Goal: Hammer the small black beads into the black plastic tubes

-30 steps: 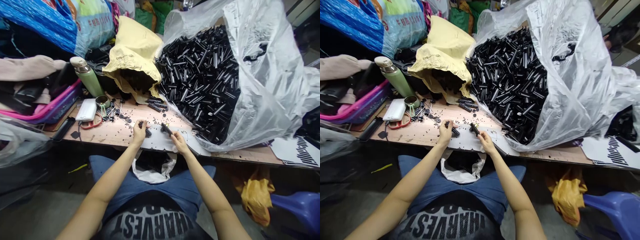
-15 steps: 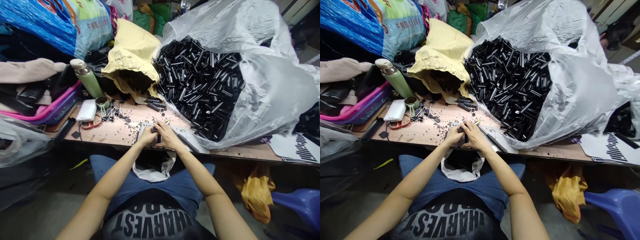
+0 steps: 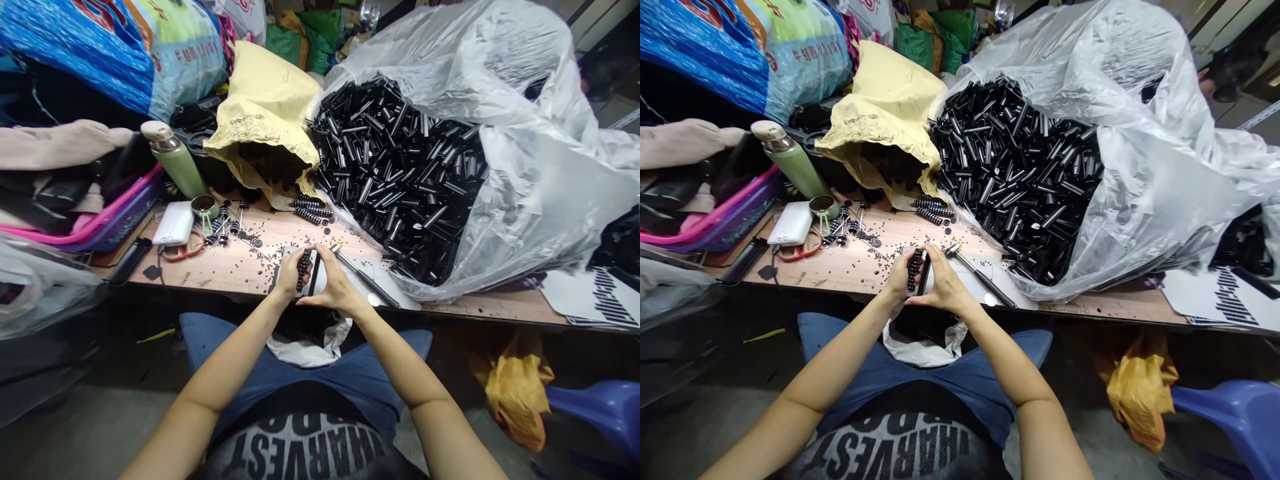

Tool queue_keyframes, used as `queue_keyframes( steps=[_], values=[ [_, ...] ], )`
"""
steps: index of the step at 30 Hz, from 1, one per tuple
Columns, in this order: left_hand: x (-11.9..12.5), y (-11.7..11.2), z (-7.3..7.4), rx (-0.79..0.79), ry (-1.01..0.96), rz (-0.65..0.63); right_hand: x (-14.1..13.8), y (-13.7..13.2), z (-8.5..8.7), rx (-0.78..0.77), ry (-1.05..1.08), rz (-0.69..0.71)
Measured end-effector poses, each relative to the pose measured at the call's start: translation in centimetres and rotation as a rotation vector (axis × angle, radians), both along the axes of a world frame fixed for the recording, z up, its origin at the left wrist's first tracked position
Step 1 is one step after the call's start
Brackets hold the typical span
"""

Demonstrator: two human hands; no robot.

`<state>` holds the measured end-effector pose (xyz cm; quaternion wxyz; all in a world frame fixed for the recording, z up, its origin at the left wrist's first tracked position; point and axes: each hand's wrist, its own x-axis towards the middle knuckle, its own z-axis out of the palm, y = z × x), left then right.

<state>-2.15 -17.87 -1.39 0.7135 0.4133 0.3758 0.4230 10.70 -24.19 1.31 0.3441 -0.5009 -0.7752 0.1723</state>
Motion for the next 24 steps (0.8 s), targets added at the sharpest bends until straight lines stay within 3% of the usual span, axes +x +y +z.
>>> queue_keyframes(
  steps=[4,10,17,21,24],
  values=[
    [0.5,-0.1,0.1,-0.022,-0.034,0.089,-0.6,0.3,0.0,-0.012,-0.027,0.027],
    [0.5,-0.7,1.0,-0.140,0.005,0.013,-0.3,0.0,0.4,-0.151,-0.084,0.046],
    [0.7,-1.0,1.9,-0.249,0.085,-0.080,0.0,-0.4,-0.2,-0.190,0.025,-0.020],
    [1.2,-0.6,1.0,-0.238,0.147,-0.090,-0.2,-0.5,-1.0,-0.190,0.060,-0.060],
    [1.4,-0.8,0.0,-0.037,0.300,-0.129,-0.1,-0.5,-2.5,-0.176,0.046,-0.157]
  ],
)
